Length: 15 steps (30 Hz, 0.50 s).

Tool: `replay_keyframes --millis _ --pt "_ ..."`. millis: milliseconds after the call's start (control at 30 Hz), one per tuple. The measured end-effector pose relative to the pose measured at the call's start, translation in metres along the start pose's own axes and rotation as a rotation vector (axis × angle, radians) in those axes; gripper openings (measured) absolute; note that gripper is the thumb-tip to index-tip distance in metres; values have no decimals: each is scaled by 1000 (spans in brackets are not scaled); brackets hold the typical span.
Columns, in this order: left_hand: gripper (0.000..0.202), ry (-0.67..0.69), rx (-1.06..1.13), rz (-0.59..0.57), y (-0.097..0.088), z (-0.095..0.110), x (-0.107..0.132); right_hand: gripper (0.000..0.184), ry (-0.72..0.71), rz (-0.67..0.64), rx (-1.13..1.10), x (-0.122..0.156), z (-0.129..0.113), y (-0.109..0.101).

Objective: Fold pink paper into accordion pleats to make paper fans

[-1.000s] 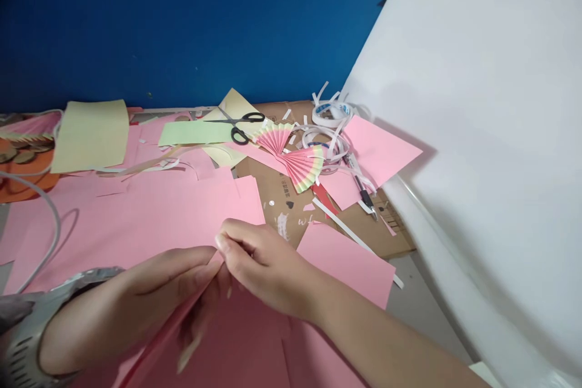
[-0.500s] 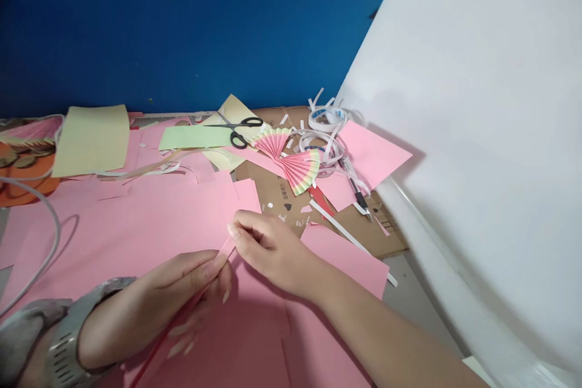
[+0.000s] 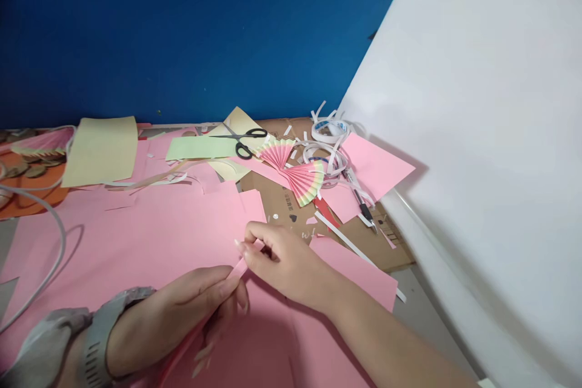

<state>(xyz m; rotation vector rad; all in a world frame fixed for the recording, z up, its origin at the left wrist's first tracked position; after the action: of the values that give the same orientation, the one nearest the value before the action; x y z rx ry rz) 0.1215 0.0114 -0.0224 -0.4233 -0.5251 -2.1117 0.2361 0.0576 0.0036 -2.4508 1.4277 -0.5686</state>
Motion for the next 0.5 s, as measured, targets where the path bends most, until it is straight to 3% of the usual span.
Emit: replay_keyframes --millis 100,200,333,500 --pt "37 -5 14 -48 -2 0 0 33 -6 52 35 -2 5 -8" --pt "37 10 40 -46 -2 0 1 33 -4 54 -147 -5 11 -8" --pt "34 27 89 14 -4 1 2 32 -15 -168 -530 -7 9 8" --pt "39 10 323 -80 -5 0 2 30 12 -267 -532 -4 2 16"
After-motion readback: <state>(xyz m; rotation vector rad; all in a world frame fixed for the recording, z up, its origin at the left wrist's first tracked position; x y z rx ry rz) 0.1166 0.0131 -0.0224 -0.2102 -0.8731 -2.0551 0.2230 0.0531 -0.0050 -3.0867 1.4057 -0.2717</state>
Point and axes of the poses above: each hand's wrist, its own x-axis away from the middle knuckle, its own y-axis out of the palm, z = x × y, the point moved 5 cm from there along -x, towards the middle knuckle, and after that the axes turned 5 degrees about z, right-handed, at the moved point
